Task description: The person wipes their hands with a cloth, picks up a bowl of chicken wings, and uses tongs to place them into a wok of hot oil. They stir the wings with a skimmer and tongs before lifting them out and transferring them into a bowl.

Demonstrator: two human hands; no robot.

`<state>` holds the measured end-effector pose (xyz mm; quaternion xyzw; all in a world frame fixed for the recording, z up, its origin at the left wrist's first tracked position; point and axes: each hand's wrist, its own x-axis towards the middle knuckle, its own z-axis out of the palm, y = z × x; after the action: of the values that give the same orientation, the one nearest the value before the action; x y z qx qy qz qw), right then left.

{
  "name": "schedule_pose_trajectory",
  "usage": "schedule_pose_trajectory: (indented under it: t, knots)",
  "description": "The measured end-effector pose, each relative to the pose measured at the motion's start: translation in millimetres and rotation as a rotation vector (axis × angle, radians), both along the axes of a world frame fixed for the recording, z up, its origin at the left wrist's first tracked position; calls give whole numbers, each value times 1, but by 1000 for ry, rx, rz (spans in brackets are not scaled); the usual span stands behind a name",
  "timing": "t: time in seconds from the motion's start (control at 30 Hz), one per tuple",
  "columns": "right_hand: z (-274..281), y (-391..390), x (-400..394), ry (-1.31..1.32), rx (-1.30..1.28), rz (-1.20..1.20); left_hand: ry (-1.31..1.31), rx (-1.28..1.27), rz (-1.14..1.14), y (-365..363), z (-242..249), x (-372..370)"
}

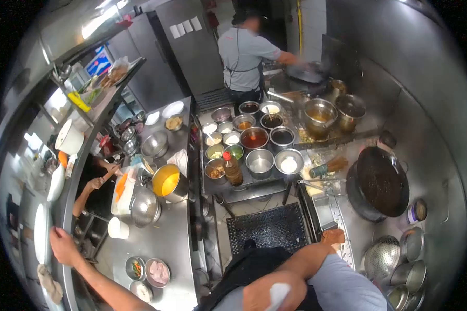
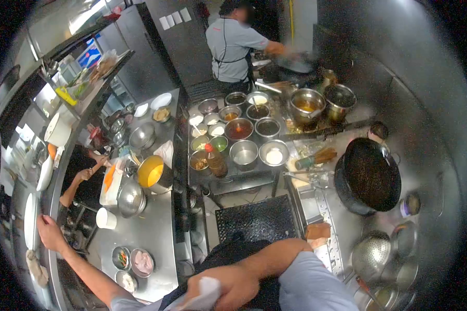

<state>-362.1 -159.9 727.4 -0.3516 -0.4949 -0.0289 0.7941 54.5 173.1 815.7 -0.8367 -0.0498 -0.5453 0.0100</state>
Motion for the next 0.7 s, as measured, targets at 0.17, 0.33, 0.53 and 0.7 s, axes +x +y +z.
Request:
schedule_pose_trajectory:
  t: [0.17, 0.33, 0.53, 0.7]
  knots:
    - [-26, -64, -41, 179, 119, -452, 11, 10, 9, -2, 2, 4]
    - [-132, -88, -7, 960, 420, -1108, 24, -322, -798, -81, -44, -72]
    - [-182, -56, 69, 1054, 417, -682, 1438, -307, -1447, -207, -211, -202]
    - [-225, -15, 97, 1284, -106, -280, 1355, -921, -1344, -199, -301, -245]
